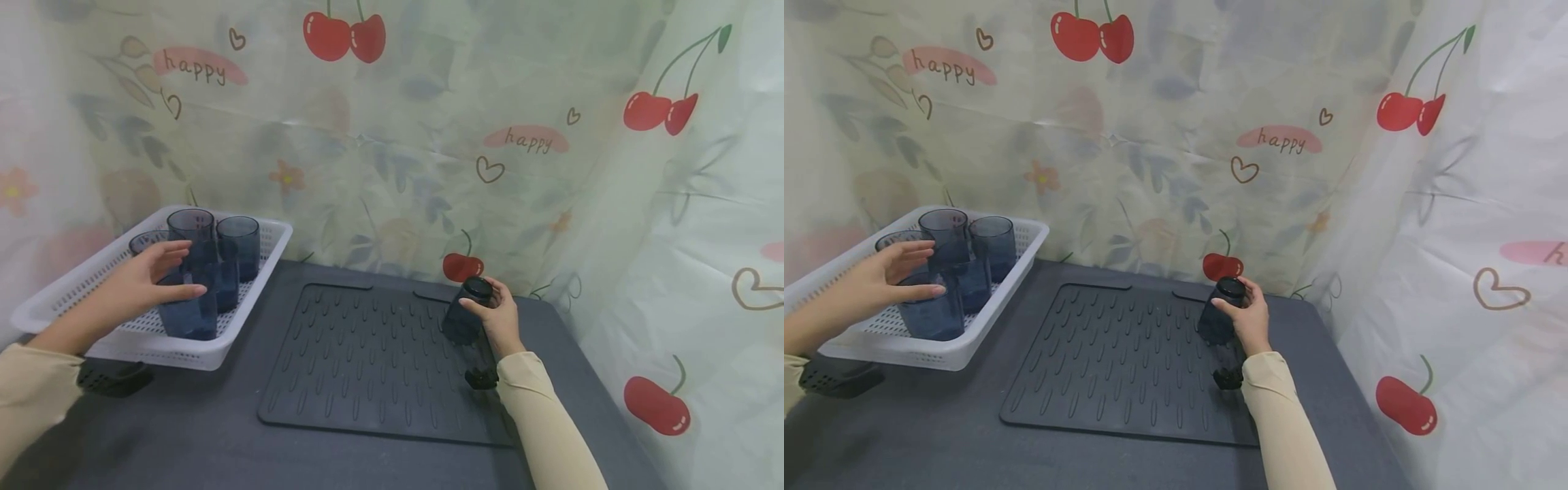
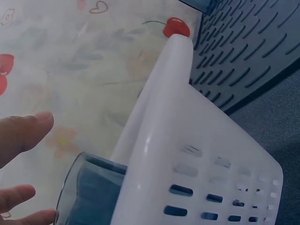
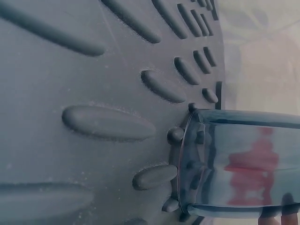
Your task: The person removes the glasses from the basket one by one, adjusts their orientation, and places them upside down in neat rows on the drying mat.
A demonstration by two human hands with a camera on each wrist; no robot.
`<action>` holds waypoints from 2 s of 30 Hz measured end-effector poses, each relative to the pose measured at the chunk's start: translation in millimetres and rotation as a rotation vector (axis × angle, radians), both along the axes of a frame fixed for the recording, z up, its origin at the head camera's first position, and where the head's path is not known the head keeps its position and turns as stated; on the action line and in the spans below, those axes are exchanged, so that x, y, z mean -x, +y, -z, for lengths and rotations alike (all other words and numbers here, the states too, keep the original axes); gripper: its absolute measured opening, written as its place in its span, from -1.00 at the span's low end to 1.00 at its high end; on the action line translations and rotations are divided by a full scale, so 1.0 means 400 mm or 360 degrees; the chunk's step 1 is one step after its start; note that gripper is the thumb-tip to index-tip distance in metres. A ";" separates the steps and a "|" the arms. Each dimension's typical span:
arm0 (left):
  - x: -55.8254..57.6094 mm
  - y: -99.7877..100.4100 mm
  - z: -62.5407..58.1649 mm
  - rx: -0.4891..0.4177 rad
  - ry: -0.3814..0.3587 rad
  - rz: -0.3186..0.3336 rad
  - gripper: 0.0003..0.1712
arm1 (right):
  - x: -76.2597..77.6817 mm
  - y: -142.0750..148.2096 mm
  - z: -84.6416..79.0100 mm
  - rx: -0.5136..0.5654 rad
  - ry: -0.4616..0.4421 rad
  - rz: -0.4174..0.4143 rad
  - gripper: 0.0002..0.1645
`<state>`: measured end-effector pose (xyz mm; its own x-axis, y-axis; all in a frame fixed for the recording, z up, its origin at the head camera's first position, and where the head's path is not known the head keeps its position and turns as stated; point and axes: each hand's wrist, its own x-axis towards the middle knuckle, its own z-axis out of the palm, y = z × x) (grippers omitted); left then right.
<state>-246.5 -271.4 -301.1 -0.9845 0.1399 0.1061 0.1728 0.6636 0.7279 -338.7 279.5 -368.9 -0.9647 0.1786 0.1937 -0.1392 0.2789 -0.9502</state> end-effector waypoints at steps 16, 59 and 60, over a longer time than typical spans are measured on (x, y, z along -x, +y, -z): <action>0.009 -0.025 0.041 0.0088 -0.0101 0.0045 0.17 | 0.004 0.002 0.004 -0.0026 0.0002 0.0012 -0.03; 0.026 -0.037 0.065 0.0251 -0.0103 0.0048 0.15 | -0.002 -0.002 -0.001 -0.0030 0.0031 0.0022 -0.06; 0.026 -0.037 0.065 0.0246 -0.0097 0.0049 0.15 | -0.001 -0.003 0.000 -0.0034 0.0032 0.0025 -0.06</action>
<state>-257.0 -286.4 -327.0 -0.9835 0.1799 0.0214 0.1533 0.7634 0.6274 -338.1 278.5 -368.8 -0.9577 0.1891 0.2167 -0.1535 0.3012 -0.9411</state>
